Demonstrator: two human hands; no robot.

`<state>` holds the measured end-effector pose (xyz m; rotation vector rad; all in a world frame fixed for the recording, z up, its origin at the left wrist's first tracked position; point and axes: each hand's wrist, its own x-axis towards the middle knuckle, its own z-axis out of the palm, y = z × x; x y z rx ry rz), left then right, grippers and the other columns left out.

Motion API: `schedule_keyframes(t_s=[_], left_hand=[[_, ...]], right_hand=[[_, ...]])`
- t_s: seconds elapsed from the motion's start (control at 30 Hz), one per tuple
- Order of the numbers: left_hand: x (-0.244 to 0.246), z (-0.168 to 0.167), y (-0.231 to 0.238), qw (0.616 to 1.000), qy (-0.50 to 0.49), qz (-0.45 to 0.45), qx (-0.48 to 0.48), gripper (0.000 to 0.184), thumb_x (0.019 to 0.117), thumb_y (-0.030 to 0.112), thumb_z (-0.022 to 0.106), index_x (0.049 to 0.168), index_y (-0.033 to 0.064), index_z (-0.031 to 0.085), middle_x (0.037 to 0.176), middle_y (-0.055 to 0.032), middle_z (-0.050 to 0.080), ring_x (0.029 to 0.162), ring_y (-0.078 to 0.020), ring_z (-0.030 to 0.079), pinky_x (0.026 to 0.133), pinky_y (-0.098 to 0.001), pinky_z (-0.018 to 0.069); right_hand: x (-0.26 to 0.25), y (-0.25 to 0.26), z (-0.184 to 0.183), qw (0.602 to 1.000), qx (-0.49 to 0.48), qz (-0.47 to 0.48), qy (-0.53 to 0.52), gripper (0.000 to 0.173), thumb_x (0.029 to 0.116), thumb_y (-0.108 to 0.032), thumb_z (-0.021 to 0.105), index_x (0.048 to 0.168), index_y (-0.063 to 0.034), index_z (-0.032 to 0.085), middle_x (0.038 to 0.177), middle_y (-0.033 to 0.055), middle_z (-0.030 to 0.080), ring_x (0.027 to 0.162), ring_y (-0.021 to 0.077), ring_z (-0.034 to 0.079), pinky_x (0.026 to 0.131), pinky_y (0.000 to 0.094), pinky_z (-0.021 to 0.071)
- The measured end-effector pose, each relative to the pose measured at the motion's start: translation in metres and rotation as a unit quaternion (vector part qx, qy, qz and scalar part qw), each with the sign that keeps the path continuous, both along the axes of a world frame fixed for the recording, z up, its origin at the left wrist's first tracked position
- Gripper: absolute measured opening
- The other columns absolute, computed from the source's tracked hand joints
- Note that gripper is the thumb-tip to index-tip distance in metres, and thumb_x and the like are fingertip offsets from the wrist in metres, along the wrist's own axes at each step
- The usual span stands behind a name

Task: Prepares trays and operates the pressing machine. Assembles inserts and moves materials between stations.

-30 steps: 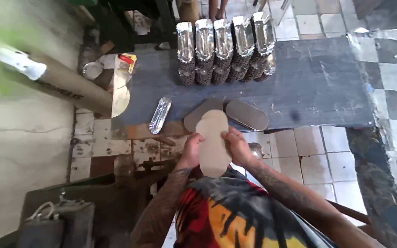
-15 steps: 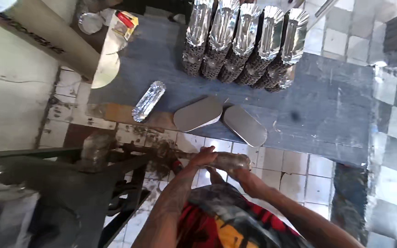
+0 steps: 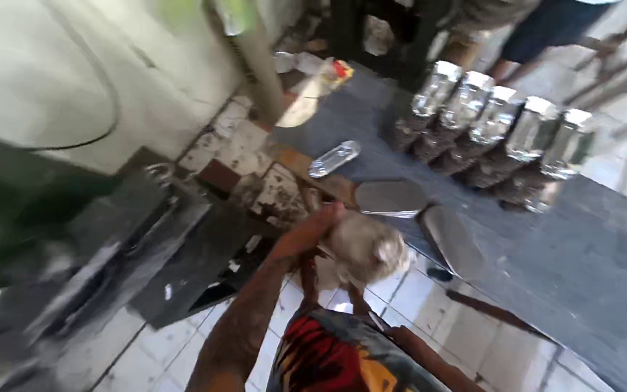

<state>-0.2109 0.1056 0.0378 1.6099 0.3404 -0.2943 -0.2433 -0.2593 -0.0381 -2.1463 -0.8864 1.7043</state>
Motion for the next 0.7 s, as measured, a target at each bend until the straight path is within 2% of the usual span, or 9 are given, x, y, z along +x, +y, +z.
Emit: schedule_keyframes(t_s=[0.03,0.1,0.2,0.27,0.37,0.43,0.5,0.6,0.7], left_hand=[[-0.006,0.024,0.024,0.996,-0.008,0.080,-0.049,0.043,0.1102,0.042,0.038,0.137,0.0131,0.057,0.114,-0.0021,0.069,0.097,-0.0080,0.066,0.086,-0.0312,0.0576],[-0.010,0.056,0.073,0.958,-0.074,0.258,-0.099,0.035,0.1114,0.035,0.035,0.122,0.0130,0.060,0.098,0.0034,0.068,0.087,-0.0032,0.065,0.078,-0.0249,0.0575],[-0.022,0.058,0.118,0.903,-0.206,0.375,-0.036,0.040,0.1122,0.026,0.029,0.135,0.0039,0.053,0.121,-0.0068,0.064,0.110,-0.0099,0.061,0.097,-0.0322,0.0526],[-0.060,0.038,0.114,0.926,-0.163,0.301,0.157,0.050,0.1128,0.025,0.025,0.147,-0.0064,0.044,0.144,-0.0219,0.054,0.134,-0.0226,0.052,0.115,-0.0413,0.0412],[-0.137,0.003,0.150,0.864,0.070,0.243,0.436,0.065,0.1101,0.051,0.028,0.137,-0.0006,0.056,0.130,-0.0266,0.063,0.124,-0.0419,0.059,0.105,-0.0660,0.0435],[-0.183,-0.004,0.191,0.836,0.202,0.238,0.451,0.076,0.1045,0.064,0.034,0.141,0.0014,0.055,0.132,-0.0293,0.061,0.128,-0.0480,0.056,0.107,-0.0716,0.0380],[-0.221,0.006,0.203,0.855,0.203,0.200,0.433,0.065,0.1072,0.057,0.037,0.132,0.0020,0.062,0.122,-0.0285,0.066,0.118,-0.0472,0.062,0.101,-0.0703,0.0435],[-0.291,0.032,0.186,0.883,0.114,0.074,0.449,0.040,0.1091,0.036,0.047,0.104,0.0043,0.071,0.093,-0.0194,0.070,0.090,-0.0378,0.069,0.082,-0.0618,0.0549],[-0.364,0.007,0.220,0.875,0.144,-0.036,0.460,0.035,0.1064,0.032,0.053,0.098,0.0056,0.075,0.099,-0.0168,0.072,0.097,-0.0358,0.069,0.089,-0.0619,0.0526]], right_hand=[[-0.002,-0.019,-0.029,0.996,0.091,-0.013,-0.009,0.040,0.1024,-0.016,0.055,0.136,0.0053,0.060,0.133,0.0293,0.062,0.126,0.0418,0.059,0.112,0.0513,0.0435],[0.001,-0.022,-0.048,0.993,0.113,-0.007,0.011,0.041,0.0994,-0.015,0.061,0.137,0.0013,0.061,0.134,0.0257,0.063,0.127,0.0377,0.060,0.113,0.0491,0.0441],[0.007,0.012,-0.048,0.994,0.109,-0.008,-0.005,0.038,0.0997,-0.016,0.062,0.135,-0.0012,0.064,0.133,0.0216,0.065,0.124,0.0320,0.063,0.111,0.0457,0.0472],[0.011,0.039,-0.045,0.990,0.131,-0.042,-0.012,0.038,0.0995,-0.019,0.063,0.132,-0.0010,0.066,0.130,0.0205,0.067,0.121,0.0300,0.065,0.109,0.0449,0.0494],[0.011,0.112,-0.029,0.969,0.202,-0.139,-0.034,0.033,0.0956,-0.010,0.065,0.125,0.0037,0.067,0.122,0.0201,0.069,0.115,0.0268,0.066,0.105,0.0453,0.0520],[0.009,0.177,-0.004,0.942,0.272,-0.175,-0.090,0.030,0.0947,-0.003,0.061,0.122,0.0066,0.066,0.120,0.0205,0.069,0.114,0.0248,0.067,0.103,0.0438,0.0531],[0.000,0.245,0.023,0.904,0.362,-0.160,-0.165,0.030,0.0946,0.000,0.057,0.122,0.0092,0.066,0.121,0.0235,0.068,0.115,0.0269,0.066,0.102,0.0427,0.0534],[-0.013,0.335,0.037,0.783,0.550,0.031,-0.289,0.023,0.0893,0.005,0.059,0.107,0.0056,0.074,0.109,0.0214,0.074,0.107,0.0347,0.071,0.099,0.0493,0.0552],[-0.025,0.418,0.039,0.667,0.596,0.313,-0.319,0.024,0.0929,0.001,0.063,0.112,-0.0067,0.076,0.118,0.0120,0.074,0.115,0.0317,0.069,0.111,0.0558,0.0460]])
